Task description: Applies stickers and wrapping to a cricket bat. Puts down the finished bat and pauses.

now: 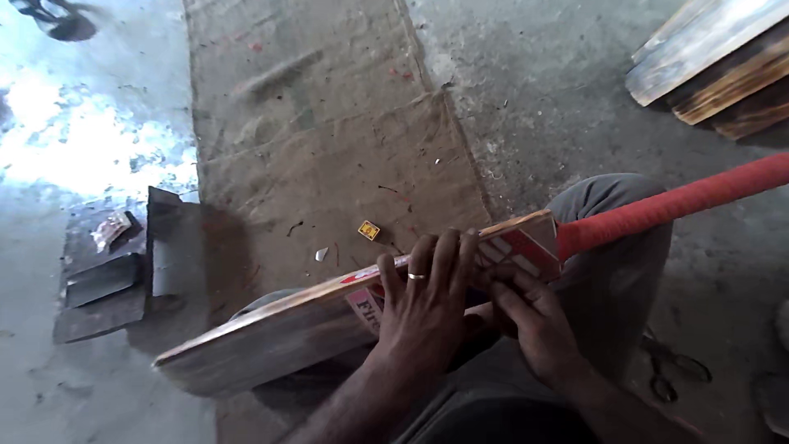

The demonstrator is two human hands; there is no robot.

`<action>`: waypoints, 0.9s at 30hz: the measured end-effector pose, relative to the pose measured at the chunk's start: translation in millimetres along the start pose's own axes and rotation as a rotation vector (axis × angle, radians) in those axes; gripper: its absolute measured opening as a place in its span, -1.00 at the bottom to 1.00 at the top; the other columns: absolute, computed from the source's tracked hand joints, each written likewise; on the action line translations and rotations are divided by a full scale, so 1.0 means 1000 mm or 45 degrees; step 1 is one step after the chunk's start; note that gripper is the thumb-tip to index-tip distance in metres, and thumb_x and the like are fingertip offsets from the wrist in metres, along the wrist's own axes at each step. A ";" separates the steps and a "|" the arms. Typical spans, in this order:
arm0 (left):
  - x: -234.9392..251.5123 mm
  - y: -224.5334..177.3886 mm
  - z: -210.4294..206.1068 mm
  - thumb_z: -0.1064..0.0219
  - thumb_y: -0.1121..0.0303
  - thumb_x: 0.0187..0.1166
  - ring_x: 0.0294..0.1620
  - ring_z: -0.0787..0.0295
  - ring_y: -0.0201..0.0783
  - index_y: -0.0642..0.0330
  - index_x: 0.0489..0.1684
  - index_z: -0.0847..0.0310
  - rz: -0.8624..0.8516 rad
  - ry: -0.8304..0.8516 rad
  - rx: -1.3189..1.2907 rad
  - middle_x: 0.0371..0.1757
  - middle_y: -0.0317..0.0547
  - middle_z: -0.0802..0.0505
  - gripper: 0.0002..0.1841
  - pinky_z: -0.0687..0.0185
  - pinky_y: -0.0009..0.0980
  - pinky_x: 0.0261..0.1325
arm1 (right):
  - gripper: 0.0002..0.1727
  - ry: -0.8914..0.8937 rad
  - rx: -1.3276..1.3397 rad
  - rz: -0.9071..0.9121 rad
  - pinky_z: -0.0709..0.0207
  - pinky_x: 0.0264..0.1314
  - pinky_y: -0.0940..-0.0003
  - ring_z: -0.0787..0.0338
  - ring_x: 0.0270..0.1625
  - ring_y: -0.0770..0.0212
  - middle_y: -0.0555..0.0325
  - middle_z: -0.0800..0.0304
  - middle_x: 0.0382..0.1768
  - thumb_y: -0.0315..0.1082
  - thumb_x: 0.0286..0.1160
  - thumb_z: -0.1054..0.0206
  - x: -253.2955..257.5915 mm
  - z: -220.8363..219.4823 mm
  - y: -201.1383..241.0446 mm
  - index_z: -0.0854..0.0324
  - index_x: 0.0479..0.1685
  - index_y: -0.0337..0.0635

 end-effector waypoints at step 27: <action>0.036 0.024 0.002 -0.32 -0.63 -0.16 0.38 -0.59 0.03 -0.20 0.87 -0.06 -0.076 0.301 -0.166 0.56 -0.18 -0.57 0.32 -0.58 0.14 0.05 | -0.77 -0.038 0.256 -0.234 -0.31 -0.60 0.51 -0.33 -0.66 0.40 0.19 -0.41 -0.60 -0.24 0.77 -0.20 -0.060 0.014 -0.040 -0.74 0.13 -0.02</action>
Point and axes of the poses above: each hand's wrist, its own x-axis towards the middle knuckle, its own z-axis out of the back of the hand, y = z × x, the point moved 1 cm from there along x, towards the middle knuckle
